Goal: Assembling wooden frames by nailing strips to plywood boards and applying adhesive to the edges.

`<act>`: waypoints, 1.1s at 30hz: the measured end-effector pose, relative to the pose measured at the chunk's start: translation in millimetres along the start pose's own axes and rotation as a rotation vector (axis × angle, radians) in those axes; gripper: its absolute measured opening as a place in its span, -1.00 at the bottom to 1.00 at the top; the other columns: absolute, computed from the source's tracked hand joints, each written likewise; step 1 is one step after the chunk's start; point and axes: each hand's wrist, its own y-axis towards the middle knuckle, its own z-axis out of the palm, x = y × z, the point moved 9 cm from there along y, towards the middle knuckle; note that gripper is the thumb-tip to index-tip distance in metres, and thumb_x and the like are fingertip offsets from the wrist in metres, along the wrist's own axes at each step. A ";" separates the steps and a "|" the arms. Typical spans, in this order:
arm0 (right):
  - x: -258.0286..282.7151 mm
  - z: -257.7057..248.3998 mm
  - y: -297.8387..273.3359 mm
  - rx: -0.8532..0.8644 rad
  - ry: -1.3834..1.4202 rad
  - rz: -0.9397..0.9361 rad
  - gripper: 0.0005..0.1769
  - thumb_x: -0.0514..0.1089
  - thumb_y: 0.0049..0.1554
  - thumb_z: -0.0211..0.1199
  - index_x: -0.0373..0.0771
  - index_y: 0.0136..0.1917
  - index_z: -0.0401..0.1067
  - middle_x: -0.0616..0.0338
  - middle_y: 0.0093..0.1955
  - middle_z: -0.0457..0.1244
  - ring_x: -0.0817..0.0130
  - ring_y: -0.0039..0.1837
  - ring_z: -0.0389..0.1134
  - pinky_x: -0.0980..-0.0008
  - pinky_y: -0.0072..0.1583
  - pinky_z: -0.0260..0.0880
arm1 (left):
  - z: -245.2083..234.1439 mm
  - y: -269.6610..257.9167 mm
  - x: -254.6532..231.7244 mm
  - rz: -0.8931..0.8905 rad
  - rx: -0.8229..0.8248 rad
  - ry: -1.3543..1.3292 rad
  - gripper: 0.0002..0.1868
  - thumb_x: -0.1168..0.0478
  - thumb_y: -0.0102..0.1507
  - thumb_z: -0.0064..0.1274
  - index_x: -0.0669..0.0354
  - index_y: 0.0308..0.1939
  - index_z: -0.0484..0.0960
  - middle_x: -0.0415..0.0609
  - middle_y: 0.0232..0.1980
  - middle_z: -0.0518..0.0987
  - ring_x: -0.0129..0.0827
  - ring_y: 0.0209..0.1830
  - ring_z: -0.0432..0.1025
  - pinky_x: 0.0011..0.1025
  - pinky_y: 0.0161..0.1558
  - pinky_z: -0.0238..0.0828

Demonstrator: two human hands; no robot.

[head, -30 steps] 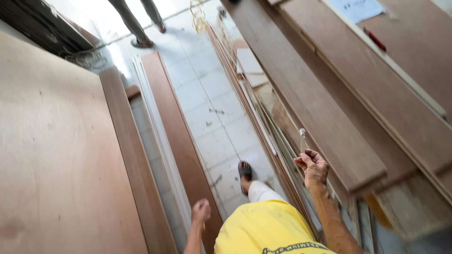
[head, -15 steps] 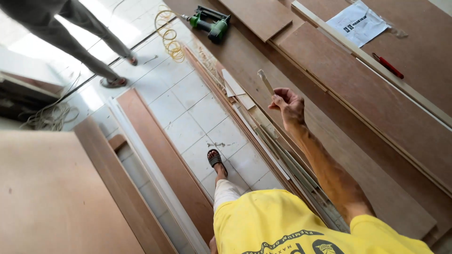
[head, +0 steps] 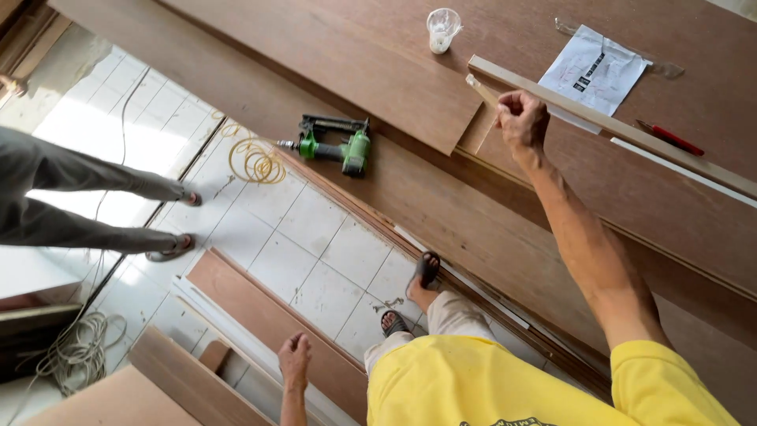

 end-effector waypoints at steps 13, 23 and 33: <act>-107.2 153.6 245.3 -0.168 -0.453 -0.366 -0.85 -0.32 -0.12 0.14 -0.12 -0.31 0.47 0.09 -0.34 0.39 0.02 -0.28 0.41 0.05 -0.23 0.37 | 168.0 -53.5 -282.5 0.484 0.262 0.204 -0.61 0.09 0.32 0.04 0.09 0.19 0.62 -0.05 0.23 0.66 -0.23 0.18 0.58 -0.29 0.16 0.60; -84.9 74.3 176.7 0.020 -0.428 -0.218 -0.42 -0.12 0.16 0.43 -0.30 0.37 0.35 -0.14 0.27 0.26 -0.07 0.12 0.44 0.04 0.02 0.47 | 332.1 -50.0 -460.7 1.268 0.662 0.632 -0.58 0.10 0.30 0.11 -0.06 0.25 0.52 0.00 0.27 0.56 -0.11 0.27 0.46 -0.18 0.17 0.44; -196.8 -60.5 20.9 0.508 -0.854 0.384 0.73 0.66 -0.49 0.32 0.13 0.71 -0.49 -0.20 0.73 -0.57 -0.35 0.70 -0.53 -0.78 0.41 -0.40 | 498.4 -32.3 -493.1 1.976 0.750 1.248 0.33 0.23 -0.06 0.40 -0.29 0.68 -0.11 0.01 0.73 -0.21 0.18 0.71 -0.34 0.66 0.35 -0.17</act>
